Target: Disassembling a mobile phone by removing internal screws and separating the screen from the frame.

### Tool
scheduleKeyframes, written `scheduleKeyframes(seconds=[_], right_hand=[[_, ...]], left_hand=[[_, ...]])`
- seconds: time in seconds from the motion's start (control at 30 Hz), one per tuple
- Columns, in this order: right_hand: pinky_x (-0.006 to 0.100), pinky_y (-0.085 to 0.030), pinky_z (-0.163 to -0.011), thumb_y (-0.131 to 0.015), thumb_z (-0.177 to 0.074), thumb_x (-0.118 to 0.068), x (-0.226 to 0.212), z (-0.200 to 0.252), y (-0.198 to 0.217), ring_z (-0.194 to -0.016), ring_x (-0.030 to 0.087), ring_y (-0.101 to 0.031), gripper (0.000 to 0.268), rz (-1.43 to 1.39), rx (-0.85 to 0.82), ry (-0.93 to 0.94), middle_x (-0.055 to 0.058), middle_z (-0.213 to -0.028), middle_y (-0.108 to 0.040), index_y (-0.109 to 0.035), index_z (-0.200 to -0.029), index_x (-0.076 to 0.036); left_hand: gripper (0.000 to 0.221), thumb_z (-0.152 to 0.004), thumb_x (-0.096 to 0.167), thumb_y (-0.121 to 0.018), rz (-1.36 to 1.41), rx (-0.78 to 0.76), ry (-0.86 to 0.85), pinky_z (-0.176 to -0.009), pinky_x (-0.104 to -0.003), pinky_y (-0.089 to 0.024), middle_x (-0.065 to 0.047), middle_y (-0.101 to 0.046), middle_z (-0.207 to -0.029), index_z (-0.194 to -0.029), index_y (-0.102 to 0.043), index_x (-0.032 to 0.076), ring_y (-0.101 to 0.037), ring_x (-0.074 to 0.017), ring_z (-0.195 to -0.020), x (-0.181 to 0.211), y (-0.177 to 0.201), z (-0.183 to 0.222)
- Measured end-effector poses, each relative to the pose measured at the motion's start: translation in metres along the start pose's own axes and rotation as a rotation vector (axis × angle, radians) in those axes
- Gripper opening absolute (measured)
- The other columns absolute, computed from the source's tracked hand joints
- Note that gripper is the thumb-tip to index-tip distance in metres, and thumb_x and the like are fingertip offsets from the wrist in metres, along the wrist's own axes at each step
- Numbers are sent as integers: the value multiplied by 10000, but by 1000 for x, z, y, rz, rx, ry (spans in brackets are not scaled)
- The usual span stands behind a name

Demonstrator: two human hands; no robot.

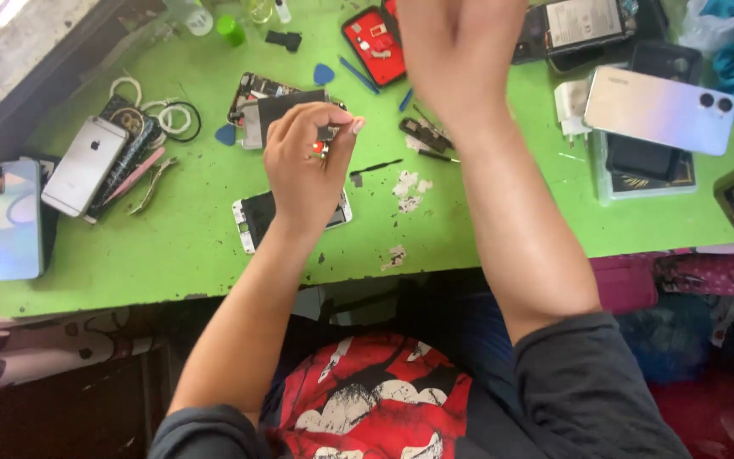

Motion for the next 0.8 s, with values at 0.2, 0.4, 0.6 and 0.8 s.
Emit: scheduleKeyframes(seconds=[0.2, 0.4, 0.6, 0.8], right_hand=[[418, -707, -809, -621, -1223, 80, 2, 41, 7, -1115, 324, -744, 870, -39, 65, -347, 242, -1249, -729, -69, -1667, -425], [435, -702, -652, -566, -1166, 250, -12, 57, 5, -766, 357, -720, 966, 43, -58, -201, 324, -1151, -684, -138, -1661, -462], [383, -700, -789, -674, -1093, 142, -8, 60, 11, -924, 280, -722, 820, 140, -102, -194, 237, -1118, -714, -186, -1616, -258], [449, -703, -917, -575, -1157, 24, -22, 68, -3, -1184, 314, -694, 724, 22, -116, -310, 288, -1240, -632, -146, -1616, -338]], left_hand=[[99, -981, 118, -765, 31, 118, 31, -913, -348, -520, -29, -753, -986, -1017, -674, 131, -727, -202, -981, -3, 2, 13], [106, -957, 114, -788, 24, 109, -42, -892, -351, -509, -29, -753, -961, -965, -683, 108, -712, -192, -955, -2, 8, 16], [95, -988, 148, -783, 51, 37, -186, -884, -377, -486, -63, -742, -1155, -1018, -693, 142, -718, -213, -1054, -3, 4, 20], [112, -959, 55, -815, 43, 24, -183, -869, -381, -486, -80, -774, -1018, -958, -712, 99, -743, -213, -956, 4, 9, 17]])
Point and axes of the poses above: each hand's wrist, its own z-axis away from the middle knuckle, its own y-axis out of the back of the hand, x = y × z, the point moved 1 cm from there along -z, towards the middle knuckle
